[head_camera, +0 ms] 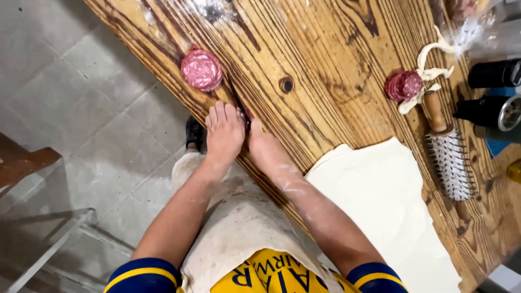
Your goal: Slicing and dicing a cured meat log on a wooden table
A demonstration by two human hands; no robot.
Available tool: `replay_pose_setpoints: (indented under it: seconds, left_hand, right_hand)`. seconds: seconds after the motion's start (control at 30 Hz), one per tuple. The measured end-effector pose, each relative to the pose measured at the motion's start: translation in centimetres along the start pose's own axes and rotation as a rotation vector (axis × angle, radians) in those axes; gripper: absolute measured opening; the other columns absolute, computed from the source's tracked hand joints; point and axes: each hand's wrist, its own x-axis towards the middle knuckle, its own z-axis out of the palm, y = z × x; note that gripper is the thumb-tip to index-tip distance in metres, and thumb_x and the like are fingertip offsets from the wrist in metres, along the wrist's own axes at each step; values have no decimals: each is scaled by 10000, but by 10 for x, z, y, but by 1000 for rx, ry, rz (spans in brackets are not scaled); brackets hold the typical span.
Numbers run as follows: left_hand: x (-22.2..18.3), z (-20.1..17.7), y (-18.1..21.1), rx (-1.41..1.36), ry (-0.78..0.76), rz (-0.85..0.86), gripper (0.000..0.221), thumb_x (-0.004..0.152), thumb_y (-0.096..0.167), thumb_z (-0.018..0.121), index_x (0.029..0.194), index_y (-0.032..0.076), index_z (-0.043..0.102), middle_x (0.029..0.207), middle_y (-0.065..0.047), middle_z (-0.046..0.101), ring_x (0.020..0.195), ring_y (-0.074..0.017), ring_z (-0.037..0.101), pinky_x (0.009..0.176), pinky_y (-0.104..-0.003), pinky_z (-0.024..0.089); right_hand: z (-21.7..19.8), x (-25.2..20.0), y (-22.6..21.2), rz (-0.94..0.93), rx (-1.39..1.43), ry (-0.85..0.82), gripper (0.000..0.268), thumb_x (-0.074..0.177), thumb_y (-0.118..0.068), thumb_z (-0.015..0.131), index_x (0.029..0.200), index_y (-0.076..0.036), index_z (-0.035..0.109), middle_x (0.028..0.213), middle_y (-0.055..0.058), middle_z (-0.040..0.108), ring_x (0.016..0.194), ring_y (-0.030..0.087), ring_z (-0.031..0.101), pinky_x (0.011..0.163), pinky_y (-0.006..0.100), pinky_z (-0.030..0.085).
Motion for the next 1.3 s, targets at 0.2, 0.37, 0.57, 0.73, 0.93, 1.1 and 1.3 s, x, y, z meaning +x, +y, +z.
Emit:
replay_pose_setpoints:
  seconds: [0.2, 0.37, 0.57, 0.73, 0.93, 1.1, 1.3]
  left_hand:
    - [-2, 5, -3, -21, -30, 2, 219, 1017, 270, 463, 958, 71, 534, 1008, -138, 522, 884, -325, 533, 725, -415, 412]
    - [-2, 7, -3, -22, -4, 2, 200, 1006, 254, 464, 956, 72, 531, 986, -131, 514, 875, -325, 528, 716, -416, 405]
    - [-2, 6, -2, -21, 4, -19, 227, 1025, 251, 422, 980, 61, 537, 984, -121, 502, 872, -320, 532, 705, -419, 421]
    - [-6, 6, -1, 17, -1, -2, 250, 1015, 254, 436, 1030, 39, 563, 1041, -146, 538, 929, -322, 554, 741, -414, 442]
    - [-2, 4, -1, -7, 12, 5, 254, 1019, 255, 426, 1018, 34, 551, 1005, -137, 521, 896, -329, 550, 721, -424, 442]
    - [-9, 5, -2, 27, 19, 36, 231, 1013, 244, 439, 1026, 40, 545, 1006, -127, 518, 902, -317, 552, 722, -412, 445]
    - [-7, 8, -3, -1, 66, 16, 247, 1005, 242, 437, 1019, 24, 553, 1013, -148, 529, 891, -328, 561, 715, -425, 459]
  right_hand:
    - [3, -20, -4, 74, 36, -177, 275, 1008, -174, 327, 1228, -42, 423, 751, 206, 734, 745, 410, 760, 679, 535, 597]
    - [22, 7, -2, 77, 0, -97, 342, 995, -183, 375, 1289, -20, 439, 766, 251, 730, 773, 408, 761, 712, 523, 603]
    - [24, -23, 0, 21, -95, -8, 311, 956, -186, 395, 1198, -36, 520, 682, 196, 724, 702, 397, 756, 688, 545, 598]
    - [70, 5, 12, -20, -173, 121, 356, 939, -155, 419, 1244, -17, 540, 716, 227, 723, 723, 402, 753, 695, 528, 600]
    - [-8, -39, -7, 66, 1, -124, 395, 964, -105, 344, 1337, 2, 417, 794, 252, 738, 800, 453, 750, 793, 586, 561]
    - [-21, -9, -11, 105, 132, -202, 466, 960, -82, 279, 1418, -14, 330, 874, 261, 737, 898, 478, 734, 844, 586, 551]
    - [-35, -51, -16, 90, 55, -215, 375, 989, -116, 294, 1345, -22, 369, 865, 235, 747, 866, 427, 757, 804, 541, 586]
